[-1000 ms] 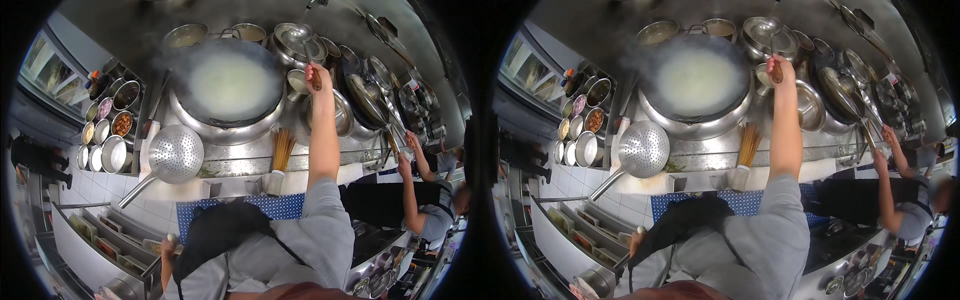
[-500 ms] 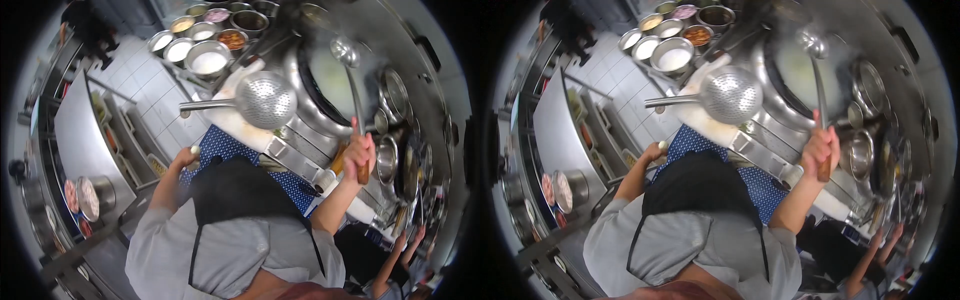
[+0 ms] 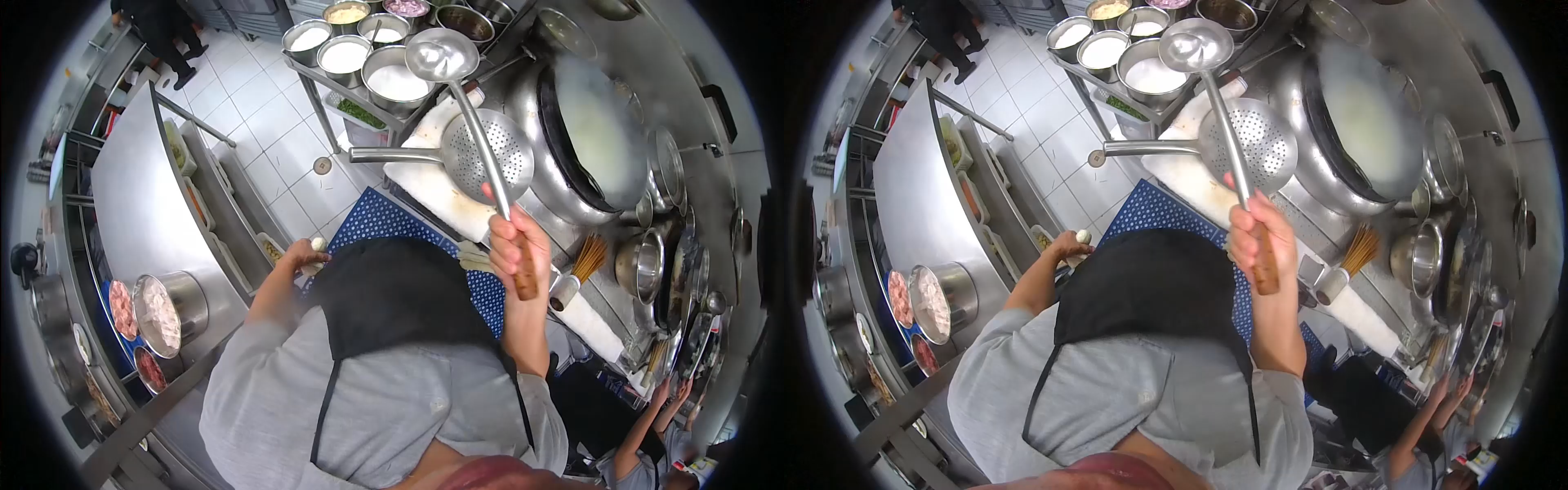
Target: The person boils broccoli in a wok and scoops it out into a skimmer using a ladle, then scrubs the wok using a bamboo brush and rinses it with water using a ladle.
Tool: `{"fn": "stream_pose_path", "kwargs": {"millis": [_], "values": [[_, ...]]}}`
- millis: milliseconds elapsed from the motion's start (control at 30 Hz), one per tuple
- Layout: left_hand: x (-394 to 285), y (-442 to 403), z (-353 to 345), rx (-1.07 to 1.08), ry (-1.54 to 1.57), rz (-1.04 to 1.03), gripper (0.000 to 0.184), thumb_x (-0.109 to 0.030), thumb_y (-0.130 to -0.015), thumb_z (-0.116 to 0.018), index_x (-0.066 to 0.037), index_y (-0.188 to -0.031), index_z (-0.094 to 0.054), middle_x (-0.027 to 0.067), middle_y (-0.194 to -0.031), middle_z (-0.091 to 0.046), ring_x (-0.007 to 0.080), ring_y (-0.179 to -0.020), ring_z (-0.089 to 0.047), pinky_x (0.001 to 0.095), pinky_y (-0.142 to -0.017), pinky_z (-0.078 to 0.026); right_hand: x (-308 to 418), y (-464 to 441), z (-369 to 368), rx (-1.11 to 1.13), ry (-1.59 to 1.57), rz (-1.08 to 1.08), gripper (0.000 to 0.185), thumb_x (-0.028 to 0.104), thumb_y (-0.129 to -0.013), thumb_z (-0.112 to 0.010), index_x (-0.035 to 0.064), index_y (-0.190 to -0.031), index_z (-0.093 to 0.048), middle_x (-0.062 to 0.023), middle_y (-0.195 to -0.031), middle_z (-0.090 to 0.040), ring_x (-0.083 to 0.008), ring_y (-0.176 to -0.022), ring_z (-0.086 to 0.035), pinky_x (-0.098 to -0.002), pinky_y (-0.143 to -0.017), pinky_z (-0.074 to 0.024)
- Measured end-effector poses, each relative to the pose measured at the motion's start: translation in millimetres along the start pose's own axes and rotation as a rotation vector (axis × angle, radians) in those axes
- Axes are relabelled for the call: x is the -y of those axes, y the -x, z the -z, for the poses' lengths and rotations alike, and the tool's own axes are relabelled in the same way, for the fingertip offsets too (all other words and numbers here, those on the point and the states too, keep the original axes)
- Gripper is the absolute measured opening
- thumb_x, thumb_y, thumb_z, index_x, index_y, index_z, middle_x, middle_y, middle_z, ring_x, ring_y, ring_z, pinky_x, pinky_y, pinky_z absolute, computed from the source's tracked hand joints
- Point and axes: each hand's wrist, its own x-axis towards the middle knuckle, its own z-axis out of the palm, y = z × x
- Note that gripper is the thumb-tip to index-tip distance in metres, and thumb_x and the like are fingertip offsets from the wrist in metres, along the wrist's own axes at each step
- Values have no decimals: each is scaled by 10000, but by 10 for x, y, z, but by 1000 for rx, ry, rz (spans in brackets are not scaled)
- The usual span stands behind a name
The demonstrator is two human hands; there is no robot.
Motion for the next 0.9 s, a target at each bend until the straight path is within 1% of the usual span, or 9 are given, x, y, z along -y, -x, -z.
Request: {"fn": "stream_pose_path", "kwargs": {"millis": [133,200,300,400,600,700,800,833,900], "values": [[287,-162,-59,-147,-50,-19,616,-459,-583,-864,-1,-973,-733,221,-1001,-718,327,-946,-705,409,-836,-552,-263,-199,-197,-234,586,94,528,82,-932,-585,-24,-1424,-424,-38,-676,-559,-98,-409,-511,-237,-342,-431],[294,-161,-54,-214,-65,-18,606,-444,-587,-855,-3,-985,-731,219,-1021,-716,328,-974,-697,407,-864,-542,-351,-240,-199,-259,765,146,539,58,-923,-589,-12,-1433,-430,-33,-676,-567,-95,-410,-517,-230,-354,-437],[329,-190,-73,-160,-48,-25,575,-429,-601,-826,-14,-988,-736,216,-1017,-718,331,-964,-698,408,-863,-544,-445,-252,-143,-270,938,228,585,15,-915,-592,13,-1470,-407,-14,-703,-568,-67,-455,-518,-212,-395,-443],[330,-162,-95,-74,-39,-8,516,-433,-609,-789,-49,-949,-733,200,-982,-723,332,-941,-698,410,-848,-537,-545,-240,-16,-271,1023,341,613,-2,-911,-597,16,-1486,-384,-1,-728,-569,-47,-492,-511,-203,-419,-441],[224,-254,-48,-128,-108,-49,446,-374,-629,-770,-40,-921,-720,185,-944,-726,335,-913,-697,418,-815,-536,-607,-137,2,-284,1071,373,614,-6,-916,-597,7,-1488,-375,-12,-821,-626,-29,-513,-498,-194,-434,-432],[22,-302,40,-127,-28,-172,385,-338,-649,-761,-36,-885,-714,166,-878,-724,301,-828,-698,413,-771,-535,-631,-66,104,-328,1033,403,634,-4,-908,-618,14,-1491,-370,-10,-814,-639,-26,-491,-489,-190,-434,-427],[-299,-339,80,18,253,-338,234,-199,-678,-662,-7,-805,-707,100,-761,-700,212,-695,-658,358,-680,-524,-543,99,104,-367,965,339,642,-4,-904,-623,67,-1497,-388,-4,-787,-614,-35,-478,-490,-191,-426,-420],[-438,-361,126,104,267,-357,236,-214,-714,-744,-47,-879,-723,95,-807,-722,193,-715,-694,366,-649,-541,-511,166,115,-399,954,369,636,-4,-908,-621,68,-1496,-391,-1,-765,-601,-34,-474,-490,-188,-422,-419],[-730,-375,133,216,278,-401,272,-232,-709,-737,-15,-872,-716,109,-796,-721,220,-708,-694,366,-656,-546,-437,281,150,-440,940,415,622,-5,-915,-617,72,-1493,-398,5,-722,-575,-31,-466,-491,-182,-416,-416]]}}
